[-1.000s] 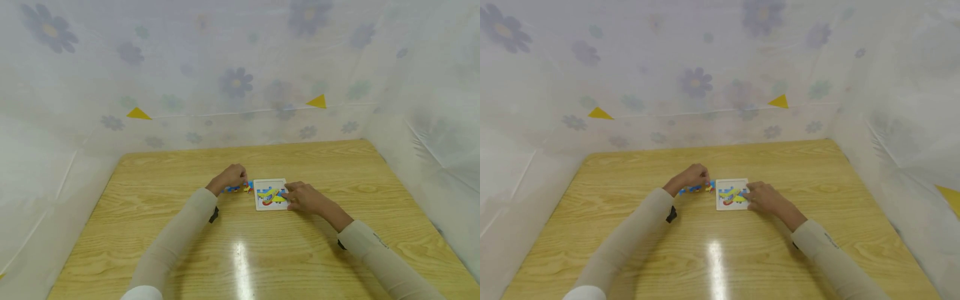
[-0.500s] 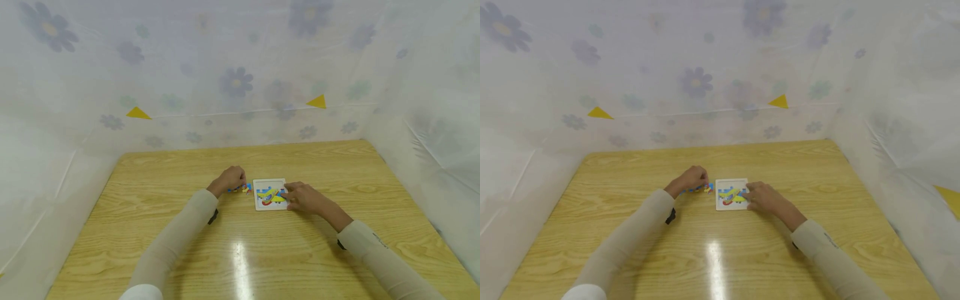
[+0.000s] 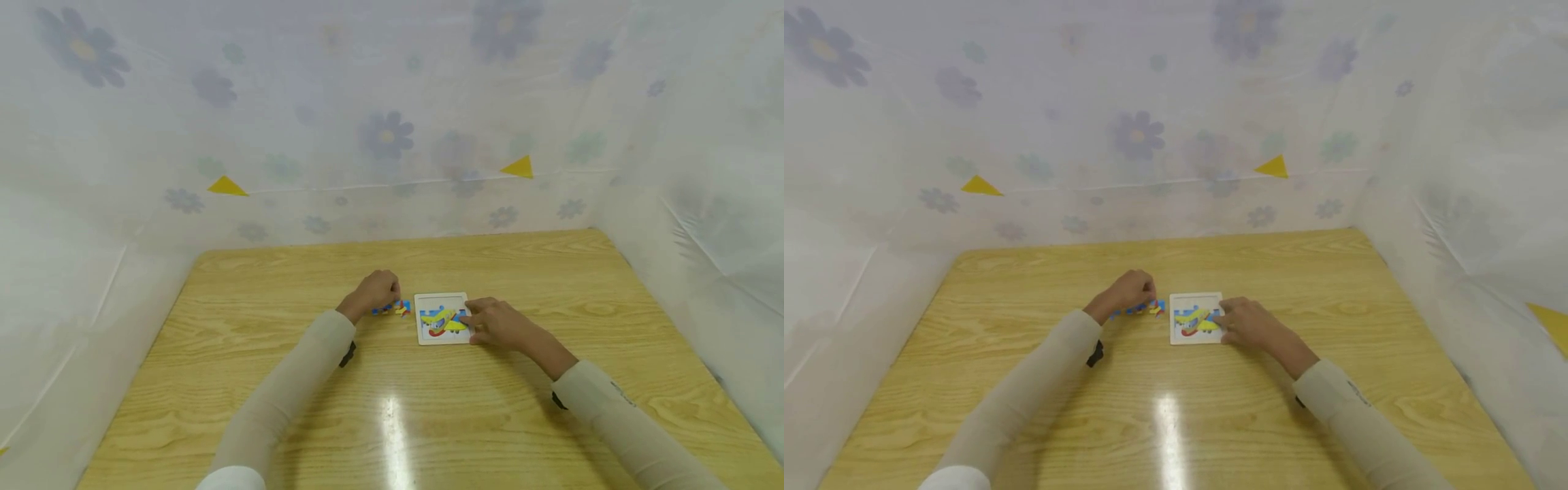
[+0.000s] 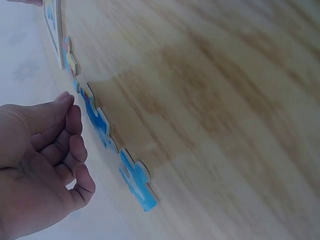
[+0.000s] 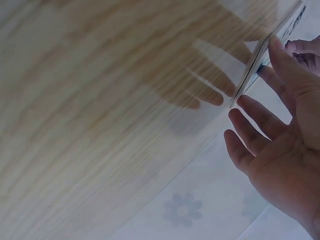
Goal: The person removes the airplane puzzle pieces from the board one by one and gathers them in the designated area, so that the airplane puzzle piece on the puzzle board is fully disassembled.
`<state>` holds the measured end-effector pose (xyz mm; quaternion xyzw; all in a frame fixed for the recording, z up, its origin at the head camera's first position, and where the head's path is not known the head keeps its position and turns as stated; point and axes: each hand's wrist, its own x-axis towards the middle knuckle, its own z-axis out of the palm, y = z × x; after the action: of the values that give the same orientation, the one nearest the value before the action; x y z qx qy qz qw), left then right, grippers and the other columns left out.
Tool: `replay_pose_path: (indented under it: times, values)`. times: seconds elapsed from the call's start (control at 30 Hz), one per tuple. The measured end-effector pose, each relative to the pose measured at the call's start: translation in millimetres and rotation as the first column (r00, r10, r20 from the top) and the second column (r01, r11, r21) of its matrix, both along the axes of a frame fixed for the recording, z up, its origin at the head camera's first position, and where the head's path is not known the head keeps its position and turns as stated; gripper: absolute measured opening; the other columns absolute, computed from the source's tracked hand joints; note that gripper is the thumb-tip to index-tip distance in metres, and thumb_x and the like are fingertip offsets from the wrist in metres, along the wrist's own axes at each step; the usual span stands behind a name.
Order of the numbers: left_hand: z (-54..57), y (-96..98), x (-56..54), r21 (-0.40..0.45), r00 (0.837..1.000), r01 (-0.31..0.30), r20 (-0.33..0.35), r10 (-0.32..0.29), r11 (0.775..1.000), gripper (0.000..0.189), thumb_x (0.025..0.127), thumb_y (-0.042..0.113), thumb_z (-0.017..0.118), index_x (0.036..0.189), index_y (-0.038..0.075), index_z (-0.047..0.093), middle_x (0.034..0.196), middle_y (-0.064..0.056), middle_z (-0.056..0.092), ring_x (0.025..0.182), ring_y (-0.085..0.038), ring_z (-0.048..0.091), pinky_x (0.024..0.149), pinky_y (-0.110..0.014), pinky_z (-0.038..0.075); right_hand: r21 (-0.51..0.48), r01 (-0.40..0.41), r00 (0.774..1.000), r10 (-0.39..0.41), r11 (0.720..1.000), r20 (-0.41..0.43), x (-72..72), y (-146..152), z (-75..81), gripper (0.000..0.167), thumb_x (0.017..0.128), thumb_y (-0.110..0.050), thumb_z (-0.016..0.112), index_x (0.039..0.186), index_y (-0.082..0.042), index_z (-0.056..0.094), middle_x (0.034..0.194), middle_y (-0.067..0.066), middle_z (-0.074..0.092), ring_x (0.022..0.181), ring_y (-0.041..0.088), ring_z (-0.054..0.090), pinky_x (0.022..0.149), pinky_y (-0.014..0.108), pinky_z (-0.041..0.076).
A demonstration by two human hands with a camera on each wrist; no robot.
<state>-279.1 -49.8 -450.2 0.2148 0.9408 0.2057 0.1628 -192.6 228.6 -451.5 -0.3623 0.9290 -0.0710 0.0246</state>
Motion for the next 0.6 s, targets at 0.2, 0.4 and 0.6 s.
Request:
replay_pose_path:
  times: [0.2,0.4,0.6]
  values:
    - [0.8,-3.3,-1.3,0.047,1.0,0.016,-0.019,-0.015,0.999,0.018,0.094,0.007,0.052,0.083,0.01,0.067,0.078,-0.002,0.065,0.059,-0.01,0.046,0.069,-0.027,0.046,-0.006,-0.015,1.0,0.015,1.0,-0.026,-1.4,1,-1.6,0.041,0.081,-0.028,0.073,0.114,-0.004,0.069,0.125,0.026,0.059,0.113,0.042,0.056,0.091,0.052,0.048]
    - [4.4,0.2,3.7,0.101,0.998,0.052,0.019,-0.055,0.993,0.011,0.095,0.014,0.057,0.091,0.008,0.065,0.086,-0.004,0.065,0.064,-0.012,0.054,0.065,-0.025,0.047,-0.032,-0.022,0.999,0.021,0.999,-0.029,-1.8,-1,-1.0,0.04,0.081,-0.028,0.074,0.112,-0.004,0.07,0.124,0.025,0.06,0.112,0.04,0.057,0.092,0.053,0.047]
    - [8.2,9.4,9.7,0.101,0.996,0.087,0.019,-0.089,0.991,0.009,0.093,0.015,0.06,0.092,0.008,0.066,0.089,-0.003,0.065,0.071,-0.013,0.055,0.068,-0.026,0.048,-0.079,-0.01,1.0,0.012,0.997,0.023,-1.6,-4,-2.7,0.036,0.084,-0.023,0.07,0.116,-0.007,0.068,0.131,0.024,0.055,0.119,0.041,0.052,0.096,0.054,0.044]
